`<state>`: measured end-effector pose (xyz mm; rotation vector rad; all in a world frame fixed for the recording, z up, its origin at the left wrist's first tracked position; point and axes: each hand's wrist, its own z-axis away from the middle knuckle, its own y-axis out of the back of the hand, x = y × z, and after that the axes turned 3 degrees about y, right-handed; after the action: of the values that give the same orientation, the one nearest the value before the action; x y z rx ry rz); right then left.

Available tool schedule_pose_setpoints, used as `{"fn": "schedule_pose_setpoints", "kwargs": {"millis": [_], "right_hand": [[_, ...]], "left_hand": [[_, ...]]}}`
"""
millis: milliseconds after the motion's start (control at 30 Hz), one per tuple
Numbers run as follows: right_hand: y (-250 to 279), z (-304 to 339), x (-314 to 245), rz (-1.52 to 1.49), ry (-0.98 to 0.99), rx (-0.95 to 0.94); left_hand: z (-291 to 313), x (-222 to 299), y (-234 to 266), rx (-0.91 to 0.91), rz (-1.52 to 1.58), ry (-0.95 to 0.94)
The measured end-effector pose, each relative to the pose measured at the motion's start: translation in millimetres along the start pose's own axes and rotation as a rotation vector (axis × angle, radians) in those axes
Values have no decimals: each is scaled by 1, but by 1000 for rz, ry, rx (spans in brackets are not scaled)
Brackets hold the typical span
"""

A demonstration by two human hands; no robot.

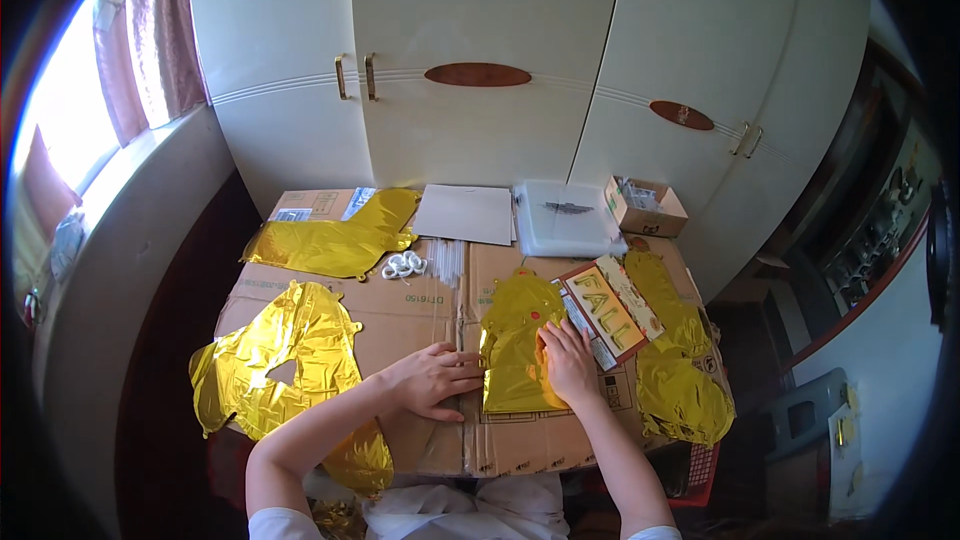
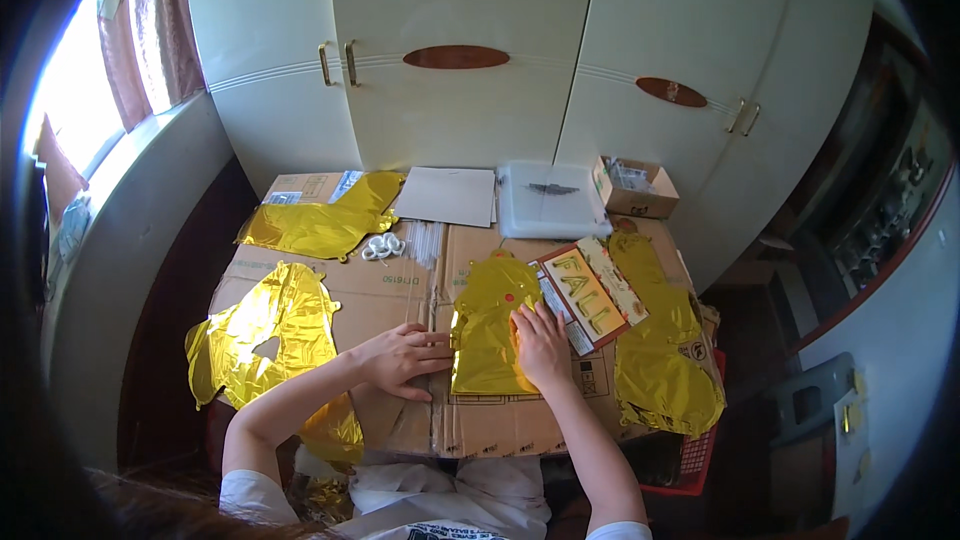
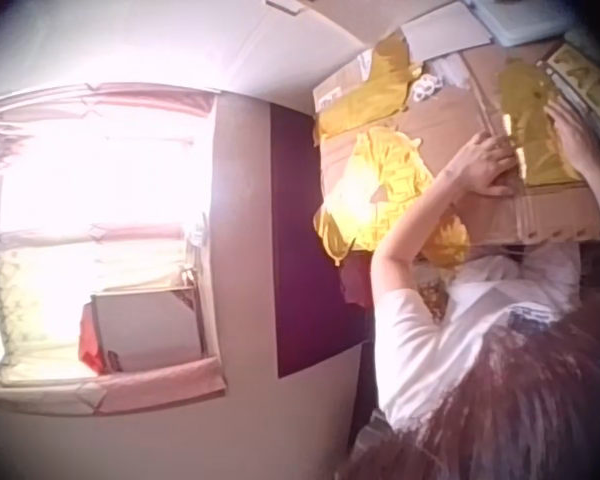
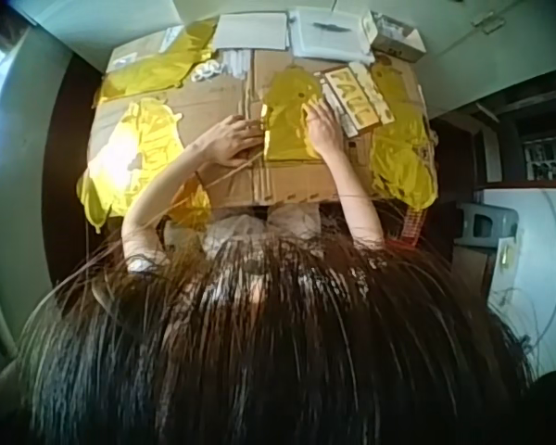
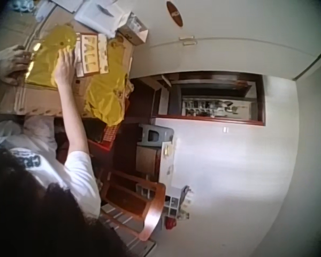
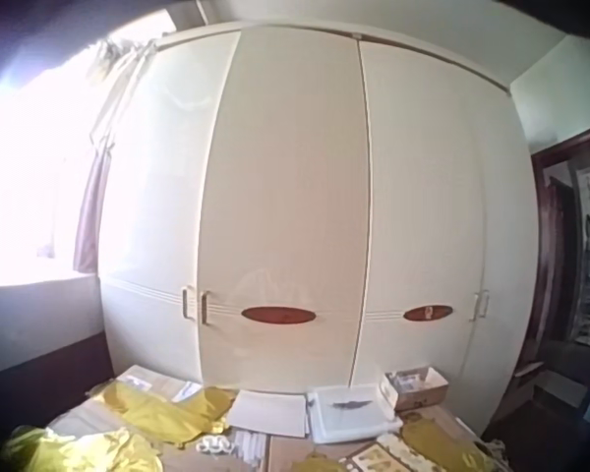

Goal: The recorder is placing paper inserts into gold foil pouches, sealing them, and applying adhesive labels.

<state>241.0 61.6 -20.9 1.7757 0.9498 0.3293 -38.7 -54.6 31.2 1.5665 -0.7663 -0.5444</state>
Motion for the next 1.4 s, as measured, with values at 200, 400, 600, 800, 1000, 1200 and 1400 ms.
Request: {"fn": "schedule_pose_setpoints", "kwargs": {"millis": [200, 400, 600, 800, 1000, 1200, 1400], "right_hand": [[-2, 0, 1, 7, 10, 13], [-4, 0, 3, 7, 18, 22], [-3, 0, 2, 5, 16, 20], [-1, -1, 1, 6, 6, -2], [-2, 0, 0, -3, 13, 20], [-1, 0, 1, -10, 9, 21], [0, -1, 0, -11, 2, 1]], "left_hand": [[1, 8, 2, -11, 22, -61], [3, 12, 4, 7, 42, -81], [7, 14, 5, 10, 43, -73], [8, 13, 5, 17, 61, -62], [8, 3, -1, 23, 104, 111], [-5, -7, -1, -6, 4, 211], [-11, -15, 2, 4, -67, 250]]}}
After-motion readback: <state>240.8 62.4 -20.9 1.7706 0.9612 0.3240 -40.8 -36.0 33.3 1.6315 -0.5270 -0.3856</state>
